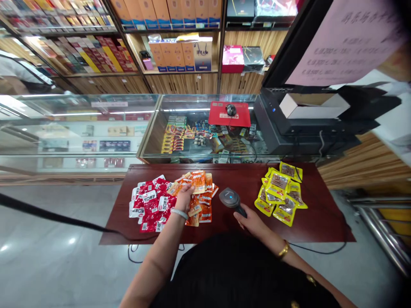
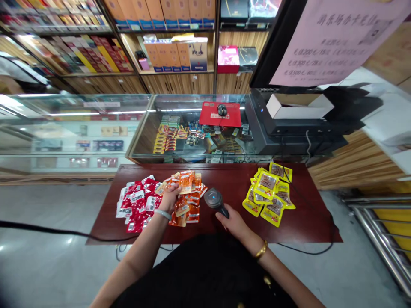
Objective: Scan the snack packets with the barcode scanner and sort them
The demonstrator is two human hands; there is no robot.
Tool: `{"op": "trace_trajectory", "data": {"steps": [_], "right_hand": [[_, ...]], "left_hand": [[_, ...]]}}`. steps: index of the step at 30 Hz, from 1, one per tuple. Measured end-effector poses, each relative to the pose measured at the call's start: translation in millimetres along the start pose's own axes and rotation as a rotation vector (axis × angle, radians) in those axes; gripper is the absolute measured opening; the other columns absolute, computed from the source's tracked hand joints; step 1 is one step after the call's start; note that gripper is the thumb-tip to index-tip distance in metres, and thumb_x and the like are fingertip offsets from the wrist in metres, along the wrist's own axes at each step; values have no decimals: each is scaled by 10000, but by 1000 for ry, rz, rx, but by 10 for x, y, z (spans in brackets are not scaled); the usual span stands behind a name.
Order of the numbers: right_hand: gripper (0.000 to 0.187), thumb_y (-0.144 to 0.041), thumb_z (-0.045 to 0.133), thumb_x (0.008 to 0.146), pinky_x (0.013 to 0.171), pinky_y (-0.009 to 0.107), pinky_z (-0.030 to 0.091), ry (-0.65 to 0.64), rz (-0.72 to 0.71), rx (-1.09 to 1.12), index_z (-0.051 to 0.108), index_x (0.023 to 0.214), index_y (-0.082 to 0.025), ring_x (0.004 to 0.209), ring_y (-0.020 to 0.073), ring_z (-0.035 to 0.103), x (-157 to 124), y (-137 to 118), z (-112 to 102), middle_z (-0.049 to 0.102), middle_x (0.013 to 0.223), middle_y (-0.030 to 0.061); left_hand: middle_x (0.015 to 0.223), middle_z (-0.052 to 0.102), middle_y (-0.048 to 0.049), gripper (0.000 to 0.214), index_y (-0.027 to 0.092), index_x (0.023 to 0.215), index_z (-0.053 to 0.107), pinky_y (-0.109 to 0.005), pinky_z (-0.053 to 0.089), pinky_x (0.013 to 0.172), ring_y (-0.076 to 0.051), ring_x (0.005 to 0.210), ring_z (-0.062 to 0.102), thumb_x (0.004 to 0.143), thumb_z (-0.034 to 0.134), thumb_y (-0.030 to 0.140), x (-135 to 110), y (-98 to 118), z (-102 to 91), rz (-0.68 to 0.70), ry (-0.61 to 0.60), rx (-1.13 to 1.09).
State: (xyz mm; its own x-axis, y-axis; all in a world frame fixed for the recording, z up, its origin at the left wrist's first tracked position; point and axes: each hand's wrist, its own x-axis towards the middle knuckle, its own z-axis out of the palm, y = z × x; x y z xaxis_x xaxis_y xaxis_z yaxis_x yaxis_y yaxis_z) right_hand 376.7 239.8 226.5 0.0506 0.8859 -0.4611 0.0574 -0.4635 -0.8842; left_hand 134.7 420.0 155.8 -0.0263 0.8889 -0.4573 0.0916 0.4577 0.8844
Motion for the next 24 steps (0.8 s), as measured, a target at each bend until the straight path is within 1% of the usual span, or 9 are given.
{"op": "trace_trajectory", "data": {"steps": [3, 7, 9, 14, 17, 19, 21, 22, 24], "right_hand": [[496, -531, 612, 822, 461, 221, 355, 1, -32, 24, 530, 1125, -147, 464, 94, 430, 51, -70, -119, 479, 572, -79], [465, -527, 606, 827, 449, 219, 344, 23, -43, 49, 525, 1106, -165, 443, 92, 415, 119, -108, -291, 463, 549, -89], [430, -530, 601, 829, 445, 219, 341, 49, -47, 60, 527, 1062, -177, 436, 93, 415, 143, -105, -380, 464, 537, -89], [377, -568, 588, 816, 447, 225, 334, 158, -42, 75, 508, 885, -206, 440, 101, 419, 164, -84, -598, 452, 521, -85], [378, -583, 568, 822, 460, 230, 343, 201, -49, 76, 476, 812, -216, 448, 103, 423, 175, -57, -698, 456, 526, -80], [378, -586, 555, 832, 464, 232, 350, 207, -45, 85, 465, 802, -219, 446, 104, 424, 191, -22, -744, 460, 528, -80], [378, -587, 553, 836, 467, 235, 358, 199, -33, 88, 463, 801, -221, 447, 107, 435, 213, 25, -770, 469, 536, -79], [378, -588, 555, 836, 469, 237, 363, 194, -27, 85, 463, 800, -222, 449, 109, 443, 225, 51, -774, 475, 541, -78], [374, -582, 559, 839, 479, 242, 374, 186, -25, 75, 463, 791, -224, 451, 112, 454, 248, 99, -768, 483, 542, -76]], "left_hand": [[611, 576, 45, 534, 155, 1069, 597, -238, 443, 542, -98, 510, 524, 652, 722, 464, -70, 18, 380, -40, -16, -156], [743, 654, -2, 495, 168, 1064, 602, -233, 454, 597, -111, 619, 582, 669, 692, 452, -81, 120, 955, 36, -116, -162], [765, 662, -13, 448, 167, 1042, 617, -225, 437, 581, -106, 610, 572, 689, 672, 437, -79, 170, 1209, 70, -173, -155], [679, 616, 8, 321, 137, 950, 651, -195, 315, 462, -47, 460, 398, 731, 651, 370, -86, 249, 1689, 148, -221, -134], [753, 652, -12, 388, 144, 1021, 634, -199, 349, 473, -55, 483, 446, 723, 690, 386, -59, 254, 1923, 71, -240, -171], [817, 674, -34, 446, 153, 1098, 609, -221, 419, 527, -87, 549, 530, 736, 696, 399, -12, 239, 2027, -4, -282, -155], [870, 681, -57, 456, 154, 1152, 583, -257, 473, 601, -119, 623, 586, 768, 676, 381, 54, 221, 2025, -31, -288, -33], [890, 680, -67, 439, 152, 1152, 580, -273, 488, 646, -133, 666, 605, 777, 670, 361, 88, 215, 1968, -5, -265, 78], [944, 672, -91, 381, 147, 1107, 591, -308, 493, 767, -172, 804, 631, 780, 669, 327, 143, 217, 1737, 119, -161, 378]]}}
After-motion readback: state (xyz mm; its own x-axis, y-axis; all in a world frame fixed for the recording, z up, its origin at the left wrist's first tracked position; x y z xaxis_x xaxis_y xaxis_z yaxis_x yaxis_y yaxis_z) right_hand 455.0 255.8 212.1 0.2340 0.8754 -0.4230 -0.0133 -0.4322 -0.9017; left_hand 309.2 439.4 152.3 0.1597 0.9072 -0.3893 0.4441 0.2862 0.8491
